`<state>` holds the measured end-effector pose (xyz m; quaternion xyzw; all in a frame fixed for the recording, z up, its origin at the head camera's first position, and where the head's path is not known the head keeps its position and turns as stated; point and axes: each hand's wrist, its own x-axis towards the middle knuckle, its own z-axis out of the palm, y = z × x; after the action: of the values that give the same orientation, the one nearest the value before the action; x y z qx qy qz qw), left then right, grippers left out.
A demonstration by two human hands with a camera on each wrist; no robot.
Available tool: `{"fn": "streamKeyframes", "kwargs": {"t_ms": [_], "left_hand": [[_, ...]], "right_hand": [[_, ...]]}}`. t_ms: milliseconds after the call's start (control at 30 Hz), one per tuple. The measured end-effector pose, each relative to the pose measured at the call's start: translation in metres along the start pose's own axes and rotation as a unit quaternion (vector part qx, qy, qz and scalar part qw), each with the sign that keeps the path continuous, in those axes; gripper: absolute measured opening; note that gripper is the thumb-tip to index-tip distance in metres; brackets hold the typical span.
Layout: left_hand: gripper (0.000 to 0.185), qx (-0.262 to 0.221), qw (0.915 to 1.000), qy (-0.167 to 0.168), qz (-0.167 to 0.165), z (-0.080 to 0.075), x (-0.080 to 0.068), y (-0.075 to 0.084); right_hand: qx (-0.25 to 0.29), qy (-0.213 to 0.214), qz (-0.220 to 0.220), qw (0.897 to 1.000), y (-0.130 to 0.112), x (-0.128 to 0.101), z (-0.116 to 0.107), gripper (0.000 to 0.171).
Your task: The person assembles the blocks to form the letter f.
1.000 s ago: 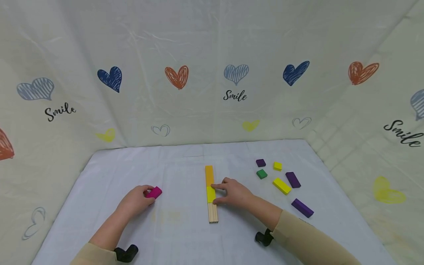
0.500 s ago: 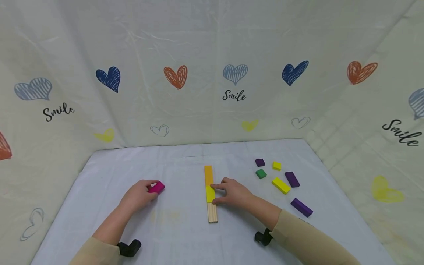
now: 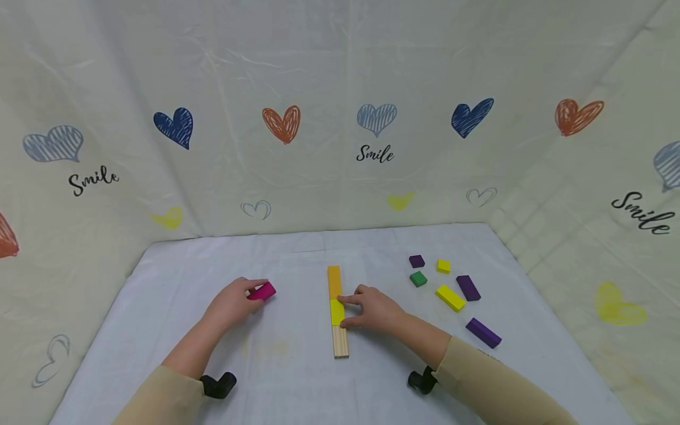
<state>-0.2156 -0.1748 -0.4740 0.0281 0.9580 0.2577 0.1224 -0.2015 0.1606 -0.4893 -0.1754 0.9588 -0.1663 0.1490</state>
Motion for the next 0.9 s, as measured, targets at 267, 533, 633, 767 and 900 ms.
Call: {"fn": "streamKeyframes", "kwargs": {"t_ms": [267, 533, 633, 767, 900], "left_hand": [[0.051, 0.013, 0.9993, 0.012, 0.032, 0.001, 0.014, 0.016], [0.050, 0.033, 0.9980, 0.013, 0.052, 0.008, 0.033, 0.036], [0.048, 0.042, 0.9971, 0.012, 0.063, 0.012, 0.040, 0.042], [0.046, 0.058, 0.9950, 0.012, 0.081, 0.019, 0.051, 0.050], [0.045, 0.079, 0.9928, 0.009, 0.089, 0.026, 0.061, 0.058]], "right_hand": [[0.001, 0.000, -0.003, 1.000, 0.001, 0.000, 0.001, 0.064], [0.002, 0.000, 0.001, 1.000, 0.001, 0.000, 0.000, 0.064], [0.000, 0.000, 0.001, 1.000, 0.001, 0.000, 0.000, 0.064], [-0.002, -0.005, 0.005, 1.000, 0.000, 0.001, 0.000, 0.064], [0.002, -0.006, 0.006, 1.000, 0.000, 0.001, -0.002, 0.063]]}}
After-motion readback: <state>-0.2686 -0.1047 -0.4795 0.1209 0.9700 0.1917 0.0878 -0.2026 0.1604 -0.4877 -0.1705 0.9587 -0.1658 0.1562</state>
